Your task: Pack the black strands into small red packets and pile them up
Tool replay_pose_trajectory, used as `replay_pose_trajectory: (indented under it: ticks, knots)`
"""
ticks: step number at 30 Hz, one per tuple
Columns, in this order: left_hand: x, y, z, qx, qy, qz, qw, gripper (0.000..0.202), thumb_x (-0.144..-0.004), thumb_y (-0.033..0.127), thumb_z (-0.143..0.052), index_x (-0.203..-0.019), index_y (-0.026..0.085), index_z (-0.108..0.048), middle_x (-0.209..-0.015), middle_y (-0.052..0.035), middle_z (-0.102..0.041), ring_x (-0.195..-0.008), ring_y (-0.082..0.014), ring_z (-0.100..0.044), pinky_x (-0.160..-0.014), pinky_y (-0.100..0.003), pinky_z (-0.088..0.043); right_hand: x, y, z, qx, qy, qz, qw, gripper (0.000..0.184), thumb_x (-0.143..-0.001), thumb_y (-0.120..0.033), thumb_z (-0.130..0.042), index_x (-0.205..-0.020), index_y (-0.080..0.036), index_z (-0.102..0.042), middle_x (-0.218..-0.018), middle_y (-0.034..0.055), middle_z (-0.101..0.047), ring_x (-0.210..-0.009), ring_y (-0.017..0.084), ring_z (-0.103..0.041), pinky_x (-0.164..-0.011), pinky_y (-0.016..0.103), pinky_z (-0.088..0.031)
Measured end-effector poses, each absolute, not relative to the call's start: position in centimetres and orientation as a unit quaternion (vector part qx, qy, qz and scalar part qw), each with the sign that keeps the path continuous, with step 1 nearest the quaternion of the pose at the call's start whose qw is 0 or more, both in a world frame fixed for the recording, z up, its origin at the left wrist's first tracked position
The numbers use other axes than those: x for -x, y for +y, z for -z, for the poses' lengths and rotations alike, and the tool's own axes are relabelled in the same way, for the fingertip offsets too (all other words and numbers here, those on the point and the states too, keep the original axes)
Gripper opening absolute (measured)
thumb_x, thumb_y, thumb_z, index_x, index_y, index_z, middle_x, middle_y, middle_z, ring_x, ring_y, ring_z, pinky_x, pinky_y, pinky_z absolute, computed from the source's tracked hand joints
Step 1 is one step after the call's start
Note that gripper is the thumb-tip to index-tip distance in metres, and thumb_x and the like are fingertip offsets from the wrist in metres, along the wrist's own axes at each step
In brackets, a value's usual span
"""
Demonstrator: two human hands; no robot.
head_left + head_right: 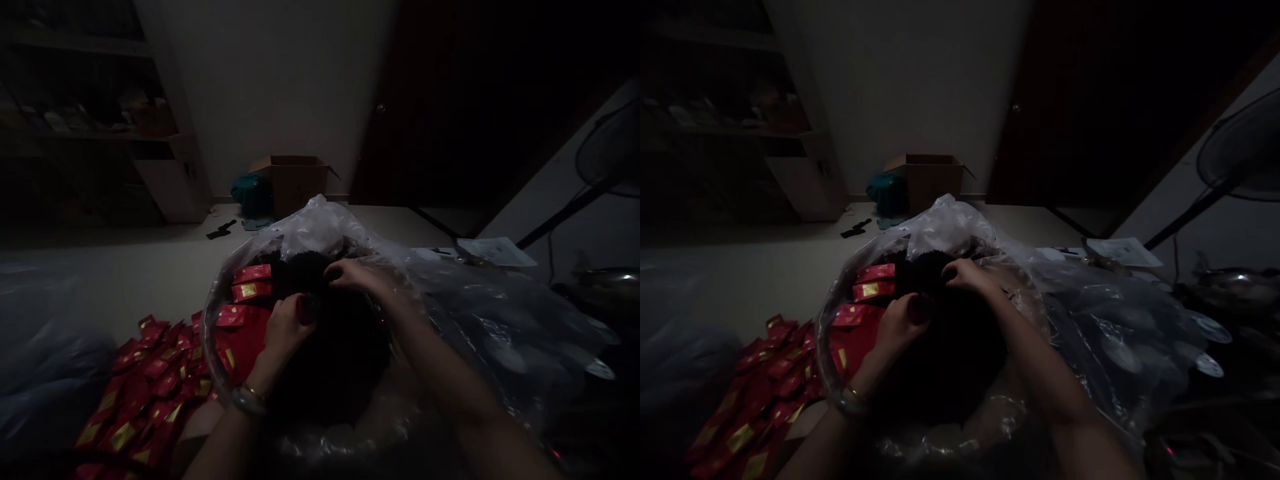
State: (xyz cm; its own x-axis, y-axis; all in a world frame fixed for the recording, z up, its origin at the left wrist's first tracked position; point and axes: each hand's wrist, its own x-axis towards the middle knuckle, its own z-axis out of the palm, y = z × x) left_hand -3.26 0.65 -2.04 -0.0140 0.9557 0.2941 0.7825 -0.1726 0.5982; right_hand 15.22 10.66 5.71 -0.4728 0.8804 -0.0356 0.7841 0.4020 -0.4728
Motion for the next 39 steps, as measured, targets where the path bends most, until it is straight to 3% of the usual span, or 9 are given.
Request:
replay_pose_trajectory:
  ticks: [6,10,13,16,19,24,30,35,39]
  knots:
    - [2.9,0.4,1.6,-0.698,0.622,-0.329,0.137,0.039,-0.069,0.023,-0.069,-0.107,0.018,-0.059,-0.096,-0.0059,-0.067,-0.085,-0.0216,-0.058,-0.073,-0.031,-0.046,-15.7,4.9,-8.6,0.455,-0.835,-0.237,0.198,0.028,-0.070,-0.013,-0.067,-0.096,-0.023,-0.072,-0.097,0.0017,-0.071,-0.088,0.019,-0.065,-0.081,0.029,-0.050]
    - [2.5,0.2,1.1,-0.702,0.620,-0.322,0.138,0.037,-0.070,0.024,-0.067,-0.106,0.019,-0.060,-0.095,-0.0057,-0.067,-0.084,-0.0213,-0.058,-0.073,-0.031,-0.046,-14.0,3.7,-7.6,0.411,-0.849,-0.231,0.237,0.037,-0.067,-0.006,-0.068,-0.100,-0.022,-0.070,-0.099,0.0038,-0.068,-0.091,0.019,-0.064,-0.084,0.032,-0.049]
    - [2.4,0.2,1.1,-0.706,0.617,-0.322,0.133,0.038,-0.071,0.024,-0.067,-0.107,0.018,-0.059,-0.096,-0.0063,-0.067,-0.085,-0.0219,-0.058,-0.074,-0.032,-0.046,-13.3,3.3,-6.4,0.398,-0.839,-0.260,0.267,0.044,-0.066,-0.004,-0.066,-0.108,-0.020,-0.067,-0.104,0.0060,-0.065,-0.081,0.015,-0.064,-0.076,0.029,-0.051]
    - [2.4,0.2,1.4,-0.708,0.615,-0.320,0.135,0.038,-0.070,0.024,-0.068,-0.107,0.017,-0.059,-0.097,-0.0069,-0.067,-0.087,-0.0227,-0.058,-0.075,-0.033,-0.047,-13.4,3.0,-5.5,0.404,-0.804,-0.298,0.317,0.038,-0.072,-0.004,-0.061,-0.107,-0.018,-0.066,-0.101,0.0058,-0.065,-0.075,0.012,-0.065,-0.069,0.025,-0.052]
    - [2.5,0.3,1.7,-0.704,0.615,-0.328,0.137,0.040,-0.069,0.023,-0.068,-0.107,0.017,-0.057,-0.096,-0.0072,-0.066,-0.087,-0.0227,-0.058,-0.074,-0.033,-0.048,-13.9,2.5,-4.8,0.410,-0.794,-0.288,0.344,0.027,-0.076,-0.009,-0.061,-0.100,-0.019,-0.067,-0.094,0.0042,-0.067,-0.082,0.015,-0.065,-0.074,0.027,-0.052]
    - [2.4,0.2,2.5,-0.726,0.593,-0.326,0.125,0.046,-0.067,0.019,-0.071,-0.111,0.019,-0.056,-0.104,-0.0074,-0.065,-0.092,-0.0235,-0.057,-0.081,-0.036,-0.048,-14.1,1.3,-3.2,0.373,-0.853,-0.245,0.269,0.035,-0.076,-0.025,-0.071,-0.109,-0.020,-0.064,-0.109,0.0086,-0.060,-0.100,0.020,-0.060,-0.089,0.035,-0.049]
    - [2.2,0.2,2.7,-0.763,0.563,-0.289,0.132,0.054,-0.062,0.019,-0.075,-0.113,0.019,-0.056,-0.111,-0.0085,-0.064,-0.097,-0.0259,-0.054,-0.086,-0.040,-0.046,-14.2,0.9,-2.3,0.375,-0.888,-0.215,0.156,0.019,-0.082,-0.018,-0.062,-0.101,-0.017,-0.063,-0.110,0.0091,-0.058,-0.091,0.019,-0.060,-0.080,0.031,-0.049]
    - [3.1,0.4,2.3,-0.742,0.544,-0.277,0.277,0.052,-0.062,0.023,-0.075,-0.111,0.018,-0.058,-0.104,-0.0061,-0.066,-0.091,-0.0221,-0.058,-0.082,-0.036,-0.047,-15.1,1.8,-2.3,0.378,-0.864,-0.283,0.174,0.010,-0.082,-0.011,-0.058,-0.091,-0.015,-0.061,-0.089,0.0049,-0.064,-0.079,0.016,-0.059,-0.074,0.028,-0.047]
    - [3.2,0.4,1.1,-0.662,0.515,-0.288,0.462,0.046,-0.059,0.026,-0.076,-0.101,0.016,-0.062,-0.089,-0.0002,-0.067,-0.077,-0.0166,-0.060,-0.067,-0.026,-0.048,-16.0,2.1,-3.3,0.342,-0.865,-0.313,0.192,0.015,-0.080,-0.015,-0.062,-0.095,-0.015,-0.061,-0.093,0.0055,-0.061,-0.083,0.016,-0.058,-0.076,0.027,-0.046]
